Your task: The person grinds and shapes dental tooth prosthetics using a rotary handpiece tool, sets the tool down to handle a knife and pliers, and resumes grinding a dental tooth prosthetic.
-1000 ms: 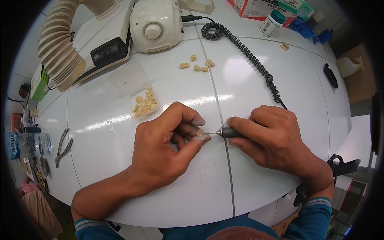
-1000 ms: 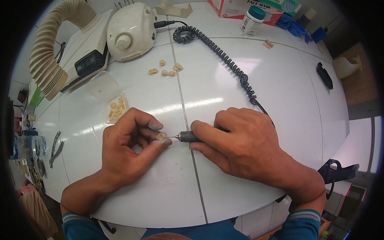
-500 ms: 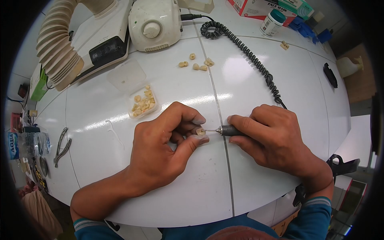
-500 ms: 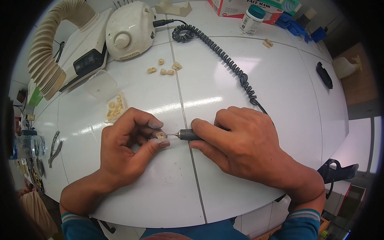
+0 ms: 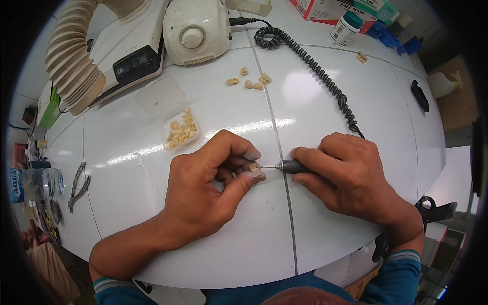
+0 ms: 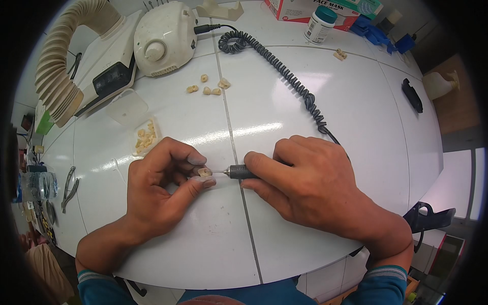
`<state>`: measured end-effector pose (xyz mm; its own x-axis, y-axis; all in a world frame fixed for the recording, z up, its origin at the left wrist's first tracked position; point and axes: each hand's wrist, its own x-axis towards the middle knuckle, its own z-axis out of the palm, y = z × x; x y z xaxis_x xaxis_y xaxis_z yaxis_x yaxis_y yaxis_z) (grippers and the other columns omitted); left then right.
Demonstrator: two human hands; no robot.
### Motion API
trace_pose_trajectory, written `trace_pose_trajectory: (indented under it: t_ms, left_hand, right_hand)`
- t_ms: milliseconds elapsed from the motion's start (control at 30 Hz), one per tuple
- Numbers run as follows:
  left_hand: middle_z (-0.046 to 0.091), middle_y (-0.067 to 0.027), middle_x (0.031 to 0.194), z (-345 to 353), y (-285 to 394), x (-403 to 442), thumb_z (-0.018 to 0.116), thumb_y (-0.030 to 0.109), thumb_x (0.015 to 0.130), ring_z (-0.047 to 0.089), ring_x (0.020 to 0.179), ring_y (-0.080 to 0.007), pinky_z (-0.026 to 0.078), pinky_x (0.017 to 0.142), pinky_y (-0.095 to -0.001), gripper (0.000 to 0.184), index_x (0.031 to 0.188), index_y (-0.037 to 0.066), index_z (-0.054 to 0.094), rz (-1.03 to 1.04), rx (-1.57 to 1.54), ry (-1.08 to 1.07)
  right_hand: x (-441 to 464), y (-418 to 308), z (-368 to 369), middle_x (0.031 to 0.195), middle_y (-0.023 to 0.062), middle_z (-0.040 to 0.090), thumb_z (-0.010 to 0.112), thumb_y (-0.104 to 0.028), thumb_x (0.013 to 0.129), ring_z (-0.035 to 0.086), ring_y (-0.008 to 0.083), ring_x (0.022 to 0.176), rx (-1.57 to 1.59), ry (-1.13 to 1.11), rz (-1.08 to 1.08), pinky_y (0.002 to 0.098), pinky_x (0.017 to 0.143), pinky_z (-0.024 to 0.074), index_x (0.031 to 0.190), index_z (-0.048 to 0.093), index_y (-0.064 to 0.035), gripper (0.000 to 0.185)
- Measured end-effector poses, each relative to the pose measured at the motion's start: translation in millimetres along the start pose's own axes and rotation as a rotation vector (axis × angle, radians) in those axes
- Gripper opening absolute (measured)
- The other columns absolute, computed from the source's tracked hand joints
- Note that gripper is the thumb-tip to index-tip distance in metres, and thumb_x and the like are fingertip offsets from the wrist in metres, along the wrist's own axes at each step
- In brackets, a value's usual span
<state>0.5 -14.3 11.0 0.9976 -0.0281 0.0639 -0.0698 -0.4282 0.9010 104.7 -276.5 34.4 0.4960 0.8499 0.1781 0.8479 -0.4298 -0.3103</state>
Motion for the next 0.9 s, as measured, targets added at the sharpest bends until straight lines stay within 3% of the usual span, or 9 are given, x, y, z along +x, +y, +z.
trace_pose_trajectory:
  t_ms: [433,567,900]
  left_hand:
    - [0.080,-0.0113,0.105,-2.0,-0.6,-0.5,0.082,-0.008,0.097,0.082,0.094,-0.0148,0.066,0.081,-0.0259,0.020,0.113,-0.002,0.070,-0.001,-0.021,-0.028]
    - [0.080,-0.0118,0.104,-1.6,-0.4,-0.2,0.079,-0.010,0.097,0.083,0.096,-0.0166,0.067,0.082,-0.0264,0.019,0.113,-0.003,0.070,0.006,-0.044,-0.030]
    - [0.081,-0.0109,0.103,-1.4,0.5,-0.2,0.079,-0.009,0.096,0.082,0.091,-0.0134,0.065,0.077,-0.0247,0.018,0.112,-0.003,0.073,0.006,-0.033,-0.028]
  right_hand:
    - [0.9,0.7,0.9,0.074,0.0020,0.050,0.090,-0.028,0.096,0.056,0.0214,0.064,0.022,0.000,0.000,0.0411,0.057,0.0423,0.111,0.078,-0.0141,0.024]
    - [0.9,0.8,-2.3,0.076,0.0033,0.058,0.093,-0.023,0.090,0.059,0.0211,0.066,0.007,-0.034,-0.009,0.0390,0.059,0.0465,0.120,0.082,-0.0086,0.035]
    - [0.4,1.3,-1.6,0.076,0.0030,0.058,0.093,-0.025,0.090,0.059,0.0211,0.066,0.004,-0.024,-0.025,0.0393,0.059,0.0464,0.118,0.083,-0.0091,0.034]
